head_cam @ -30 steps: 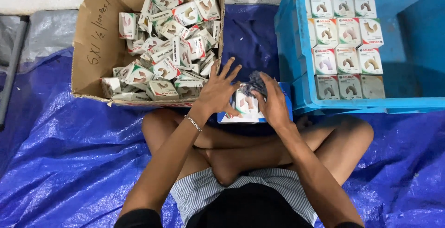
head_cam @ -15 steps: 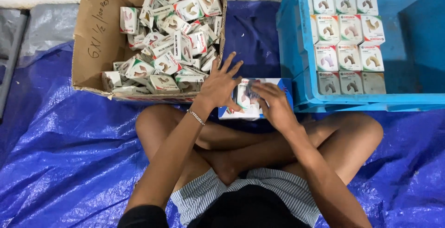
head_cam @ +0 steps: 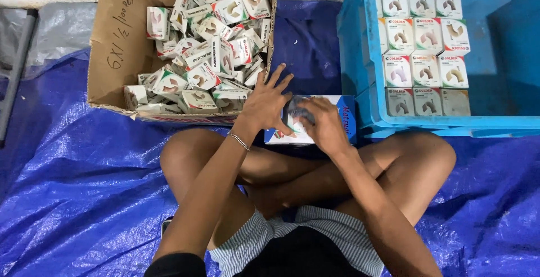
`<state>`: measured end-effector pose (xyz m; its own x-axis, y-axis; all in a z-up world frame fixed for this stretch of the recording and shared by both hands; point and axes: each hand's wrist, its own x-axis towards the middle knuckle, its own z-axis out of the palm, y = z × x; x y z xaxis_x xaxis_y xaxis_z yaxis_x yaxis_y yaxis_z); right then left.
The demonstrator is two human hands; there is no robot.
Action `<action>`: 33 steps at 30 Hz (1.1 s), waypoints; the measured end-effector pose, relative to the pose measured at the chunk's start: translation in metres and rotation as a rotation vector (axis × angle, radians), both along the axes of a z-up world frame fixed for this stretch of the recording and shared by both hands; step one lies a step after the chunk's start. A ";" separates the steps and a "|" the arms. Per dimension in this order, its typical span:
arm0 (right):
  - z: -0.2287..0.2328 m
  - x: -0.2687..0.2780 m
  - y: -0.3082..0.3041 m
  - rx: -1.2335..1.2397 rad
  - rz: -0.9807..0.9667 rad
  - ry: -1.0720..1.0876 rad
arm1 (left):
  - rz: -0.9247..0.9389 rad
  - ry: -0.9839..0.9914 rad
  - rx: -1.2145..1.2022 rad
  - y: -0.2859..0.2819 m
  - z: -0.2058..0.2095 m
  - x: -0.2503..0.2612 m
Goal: Labeling small white boxes with blue stickers and sorting them into a blue plastic crate
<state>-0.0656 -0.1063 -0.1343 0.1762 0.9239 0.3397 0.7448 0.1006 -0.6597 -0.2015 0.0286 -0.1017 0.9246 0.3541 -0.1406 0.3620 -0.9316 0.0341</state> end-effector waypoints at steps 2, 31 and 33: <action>0.004 -0.001 -0.012 -0.042 0.049 0.028 | -0.003 0.009 0.004 -0.003 0.003 0.000; 0.005 0.010 -0.009 -0.013 -0.133 0.038 | -0.024 0.007 -0.008 0.001 0.006 0.000; 0.006 0.008 0.001 0.042 -0.172 -0.001 | -0.025 -0.019 -0.035 0.002 0.005 0.000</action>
